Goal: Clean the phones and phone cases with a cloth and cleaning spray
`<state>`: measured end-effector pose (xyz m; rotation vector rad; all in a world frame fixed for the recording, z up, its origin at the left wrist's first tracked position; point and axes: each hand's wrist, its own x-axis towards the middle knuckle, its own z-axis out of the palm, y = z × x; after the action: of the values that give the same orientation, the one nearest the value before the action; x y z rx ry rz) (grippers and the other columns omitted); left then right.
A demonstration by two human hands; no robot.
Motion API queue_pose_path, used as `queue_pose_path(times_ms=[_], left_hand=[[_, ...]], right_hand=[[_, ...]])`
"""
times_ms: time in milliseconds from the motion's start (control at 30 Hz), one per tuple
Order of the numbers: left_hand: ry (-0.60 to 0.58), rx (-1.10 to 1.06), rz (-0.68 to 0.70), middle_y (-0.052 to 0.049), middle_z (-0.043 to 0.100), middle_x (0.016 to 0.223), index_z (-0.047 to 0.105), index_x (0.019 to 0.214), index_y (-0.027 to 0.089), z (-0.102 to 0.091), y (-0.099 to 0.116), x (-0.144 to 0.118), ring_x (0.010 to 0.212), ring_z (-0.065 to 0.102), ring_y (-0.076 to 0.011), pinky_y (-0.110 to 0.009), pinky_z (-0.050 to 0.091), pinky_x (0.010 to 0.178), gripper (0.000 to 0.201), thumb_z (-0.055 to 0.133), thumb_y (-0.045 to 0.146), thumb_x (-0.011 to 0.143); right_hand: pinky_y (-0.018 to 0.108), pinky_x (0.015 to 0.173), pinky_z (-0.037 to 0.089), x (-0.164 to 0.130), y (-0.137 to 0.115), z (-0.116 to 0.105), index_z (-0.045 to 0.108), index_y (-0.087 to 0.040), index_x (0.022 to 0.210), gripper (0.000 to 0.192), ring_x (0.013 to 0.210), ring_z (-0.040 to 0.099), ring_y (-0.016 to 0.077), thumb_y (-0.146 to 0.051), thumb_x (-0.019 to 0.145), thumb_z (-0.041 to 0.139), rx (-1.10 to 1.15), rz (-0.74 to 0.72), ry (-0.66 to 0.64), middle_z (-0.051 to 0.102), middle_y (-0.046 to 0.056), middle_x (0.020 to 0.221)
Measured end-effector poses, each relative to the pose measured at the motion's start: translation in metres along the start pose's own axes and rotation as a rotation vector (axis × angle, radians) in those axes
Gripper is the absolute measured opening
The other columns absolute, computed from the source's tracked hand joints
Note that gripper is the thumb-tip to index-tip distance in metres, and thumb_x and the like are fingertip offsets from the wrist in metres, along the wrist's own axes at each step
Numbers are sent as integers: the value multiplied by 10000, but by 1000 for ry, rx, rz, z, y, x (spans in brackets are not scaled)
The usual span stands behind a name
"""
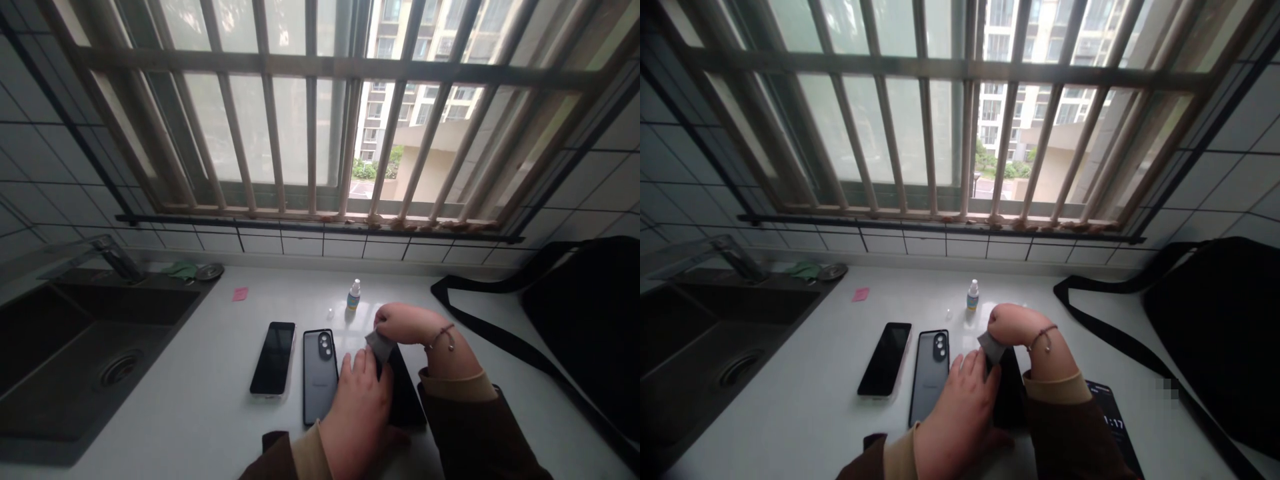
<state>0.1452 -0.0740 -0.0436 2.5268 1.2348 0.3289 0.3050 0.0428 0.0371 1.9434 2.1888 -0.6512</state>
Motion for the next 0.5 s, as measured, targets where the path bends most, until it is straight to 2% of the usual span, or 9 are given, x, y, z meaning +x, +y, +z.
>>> queue_pose_path(times_ms=[67,100,233,367,500], left_hand=[[-16,8,30,-367,366,1626,478,1550,89,8,-8,0,1501,366,-541,-734,261,1221,1120,871,700,697],[-18,5,37,-368,358,1633,464,1564,90,10,-12,-1,1509,362,-538,-735,243,1231,1115,860,694,715],[-18,-9,47,-317,483,1565,518,1520,111,7,-23,-4,1462,446,-496,-723,231,1246,974,785,698,790],[-5,-45,88,-254,525,1546,525,1502,148,1,-24,-7,1464,458,-434,-685,211,1275,834,731,639,860],[-17,-58,97,-226,543,1532,539,1480,165,-2,-23,-8,1458,466,-409,-674,204,1283,727,686,584,904]], right_hand=[[291,700,447,0,-3,2,858,-175,964,251,843,728,233,-251,899,627,-41,-10,-17,817,143,985],[301,726,457,0,-4,2,858,-156,984,271,897,735,252,-243,907,613,-66,-9,-15,814,171,1034],[326,799,485,0,-13,0,852,-118,1058,326,1010,742,288,-201,938,560,-140,11,-44,790,230,1150],[319,775,497,0,-19,-2,850,-119,1081,347,972,759,285,-205,962,535,-171,50,-101,799,225,1111],[335,778,514,5,-17,1,861,-128,1028,312,977,765,307,-233,959,575,-193,56,-116,798,238,1091]])
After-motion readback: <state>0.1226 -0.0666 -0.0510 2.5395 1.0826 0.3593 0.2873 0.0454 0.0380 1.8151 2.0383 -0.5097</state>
